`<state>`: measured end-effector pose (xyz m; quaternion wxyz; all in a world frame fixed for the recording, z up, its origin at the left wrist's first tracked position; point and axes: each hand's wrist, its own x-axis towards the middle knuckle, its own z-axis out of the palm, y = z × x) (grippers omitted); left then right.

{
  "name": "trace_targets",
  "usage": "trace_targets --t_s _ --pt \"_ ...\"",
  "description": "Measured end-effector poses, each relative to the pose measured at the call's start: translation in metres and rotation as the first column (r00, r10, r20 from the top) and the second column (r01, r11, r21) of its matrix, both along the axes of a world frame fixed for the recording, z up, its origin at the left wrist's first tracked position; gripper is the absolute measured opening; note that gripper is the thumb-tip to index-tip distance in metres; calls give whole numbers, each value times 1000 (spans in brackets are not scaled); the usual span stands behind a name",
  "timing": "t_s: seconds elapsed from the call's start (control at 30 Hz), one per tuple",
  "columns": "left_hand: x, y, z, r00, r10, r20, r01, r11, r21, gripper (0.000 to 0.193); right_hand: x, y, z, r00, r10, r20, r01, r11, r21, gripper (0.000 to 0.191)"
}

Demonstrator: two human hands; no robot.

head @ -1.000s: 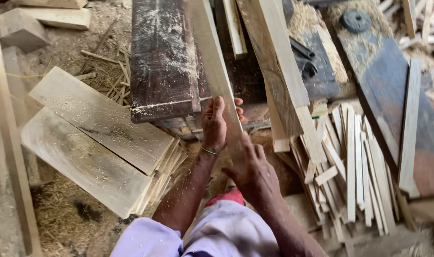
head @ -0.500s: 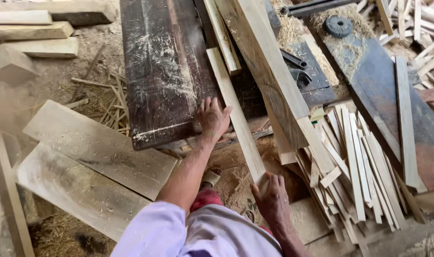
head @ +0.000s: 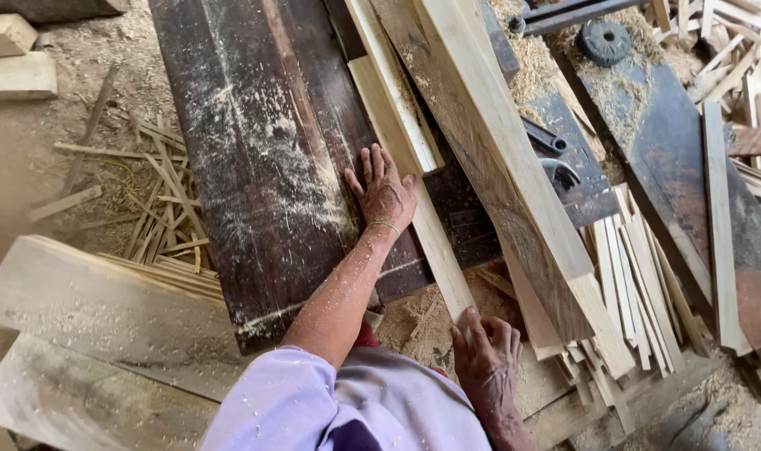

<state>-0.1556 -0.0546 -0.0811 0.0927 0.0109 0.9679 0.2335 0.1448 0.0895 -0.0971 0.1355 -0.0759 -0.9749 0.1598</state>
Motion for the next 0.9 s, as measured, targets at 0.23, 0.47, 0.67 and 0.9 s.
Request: trace_targets --t_s 0.23,0.47,0.67,0.9 --pt "-53 -11 -6 998 27 -53 -28 999 -27 81 -59 -21 7 995 23 -94 -29 998 -63 41" --pt "-89 -21 2 996 75 -56 -77 996 -37 81 -127 -38 13 989 65 -134 -78 992 -96 32" --pt "-91 -23 11 995 79 -67 -81 996 -22 82 -185 -53 19 990 89 -107 -99 990 -98 27" --pt "-88 -26 28 993 87 -81 -87 996 4 83 -246 -65 21 977 153 -145 -175 973 -153 17"
